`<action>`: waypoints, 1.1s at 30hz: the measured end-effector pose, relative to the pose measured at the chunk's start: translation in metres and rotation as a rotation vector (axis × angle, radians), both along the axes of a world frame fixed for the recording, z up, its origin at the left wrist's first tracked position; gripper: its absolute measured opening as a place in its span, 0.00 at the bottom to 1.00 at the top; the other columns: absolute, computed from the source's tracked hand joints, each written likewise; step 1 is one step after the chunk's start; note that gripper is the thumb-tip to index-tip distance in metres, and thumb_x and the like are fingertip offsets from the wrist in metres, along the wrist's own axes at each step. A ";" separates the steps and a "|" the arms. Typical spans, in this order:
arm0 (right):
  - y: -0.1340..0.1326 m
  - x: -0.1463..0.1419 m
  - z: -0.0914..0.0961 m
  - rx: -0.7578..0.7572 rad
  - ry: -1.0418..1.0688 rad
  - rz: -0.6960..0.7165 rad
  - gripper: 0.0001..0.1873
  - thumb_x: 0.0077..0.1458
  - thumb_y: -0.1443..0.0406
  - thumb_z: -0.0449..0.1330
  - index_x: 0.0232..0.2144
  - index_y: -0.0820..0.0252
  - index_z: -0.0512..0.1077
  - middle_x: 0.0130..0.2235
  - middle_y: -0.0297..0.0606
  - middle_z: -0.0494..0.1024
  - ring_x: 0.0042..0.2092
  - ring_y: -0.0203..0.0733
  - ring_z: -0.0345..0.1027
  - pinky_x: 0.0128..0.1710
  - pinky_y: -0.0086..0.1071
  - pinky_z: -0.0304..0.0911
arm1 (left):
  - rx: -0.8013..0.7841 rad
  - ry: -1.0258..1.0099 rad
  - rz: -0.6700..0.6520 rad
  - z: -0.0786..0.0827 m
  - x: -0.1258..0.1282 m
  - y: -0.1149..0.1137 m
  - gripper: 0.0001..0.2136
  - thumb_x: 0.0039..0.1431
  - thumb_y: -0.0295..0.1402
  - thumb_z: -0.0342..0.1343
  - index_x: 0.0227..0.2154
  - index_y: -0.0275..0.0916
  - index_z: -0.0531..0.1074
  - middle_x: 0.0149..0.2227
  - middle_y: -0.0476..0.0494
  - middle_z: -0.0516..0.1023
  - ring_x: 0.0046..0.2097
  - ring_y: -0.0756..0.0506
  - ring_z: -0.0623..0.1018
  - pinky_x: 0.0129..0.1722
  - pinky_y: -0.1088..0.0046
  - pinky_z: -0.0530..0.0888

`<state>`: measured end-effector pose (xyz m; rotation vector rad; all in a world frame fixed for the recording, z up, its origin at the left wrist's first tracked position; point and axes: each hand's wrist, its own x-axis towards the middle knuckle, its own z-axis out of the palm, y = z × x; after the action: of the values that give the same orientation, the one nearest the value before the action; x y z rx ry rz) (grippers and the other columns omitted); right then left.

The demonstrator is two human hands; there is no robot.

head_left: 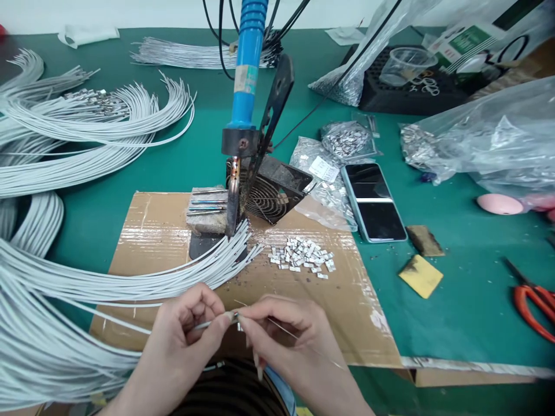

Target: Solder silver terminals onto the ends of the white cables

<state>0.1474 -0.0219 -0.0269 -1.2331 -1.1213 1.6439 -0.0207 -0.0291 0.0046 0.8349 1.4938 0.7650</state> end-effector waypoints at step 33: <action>0.002 -0.011 0.006 0.149 -0.042 -0.339 0.06 0.57 0.68 0.70 0.31 0.52 0.87 0.24 0.31 0.78 0.24 0.33 0.72 0.24 0.24 0.68 | 0.071 0.003 0.210 0.000 0.006 0.011 0.08 0.49 0.35 0.71 0.25 0.38 0.79 0.19 0.55 0.69 0.23 0.53 0.65 0.23 0.82 0.62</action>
<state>0.1364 -0.0203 -0.0205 -1.2851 -0.9778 1.2641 -0.0144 -0.0181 0.0051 0.7389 1.5814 0.9774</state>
